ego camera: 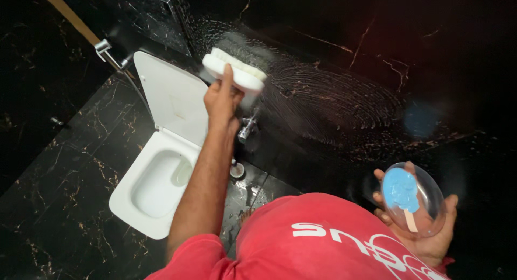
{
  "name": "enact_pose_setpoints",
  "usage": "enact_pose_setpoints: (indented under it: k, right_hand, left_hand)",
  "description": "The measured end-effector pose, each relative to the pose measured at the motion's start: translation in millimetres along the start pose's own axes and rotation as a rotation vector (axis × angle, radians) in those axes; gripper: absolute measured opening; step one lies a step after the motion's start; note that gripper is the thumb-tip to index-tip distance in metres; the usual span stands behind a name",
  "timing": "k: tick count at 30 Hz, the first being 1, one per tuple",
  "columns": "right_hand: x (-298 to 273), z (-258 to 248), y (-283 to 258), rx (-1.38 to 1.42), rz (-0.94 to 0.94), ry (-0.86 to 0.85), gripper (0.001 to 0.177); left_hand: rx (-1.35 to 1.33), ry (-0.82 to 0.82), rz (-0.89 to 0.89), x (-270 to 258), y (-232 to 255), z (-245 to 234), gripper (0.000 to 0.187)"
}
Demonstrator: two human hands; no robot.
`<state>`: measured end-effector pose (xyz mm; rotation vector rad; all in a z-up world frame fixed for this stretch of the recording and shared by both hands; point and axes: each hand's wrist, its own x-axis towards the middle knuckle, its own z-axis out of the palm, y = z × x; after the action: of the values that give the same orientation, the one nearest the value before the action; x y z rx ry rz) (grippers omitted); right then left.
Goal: The person scrubs a dark wall with a brush, repeatedly applying a blue cleaning agent from a small container to the wall surface.
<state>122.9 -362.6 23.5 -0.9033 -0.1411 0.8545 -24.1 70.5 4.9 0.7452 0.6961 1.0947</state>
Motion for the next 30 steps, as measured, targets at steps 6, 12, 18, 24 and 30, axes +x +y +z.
enact_pose_setpoints:
  k: [6,12,18,24,30]
  right_hand:
    - [1,-3,2,-0.065,-0.012,0.06,0.095]
    - [8,-6,10,0.205,0.007,-0.142,0.086]
    - [11,14,4,0.033,0.027,-0.06,0.09]
    - [4,28,0,-0.139,-0.019,0.07,0.093]
    - [1,-15,9,0.211,-0.059,-0.129,0.083]
  left_hand:
    - [0.186,0.19,-0.229,16,-87,-47,0.041]
    - [0.195,0.117,-0.528,-44,-193,-34,0.046]
    - [0.216,-0.012,-0.006,-22,-78,-15,0.041]
    - [0.172,0.091,0.242,31,5,-15,0.042]
    - [0.319,0.243,-0.173,23,-102,-61,0.042]
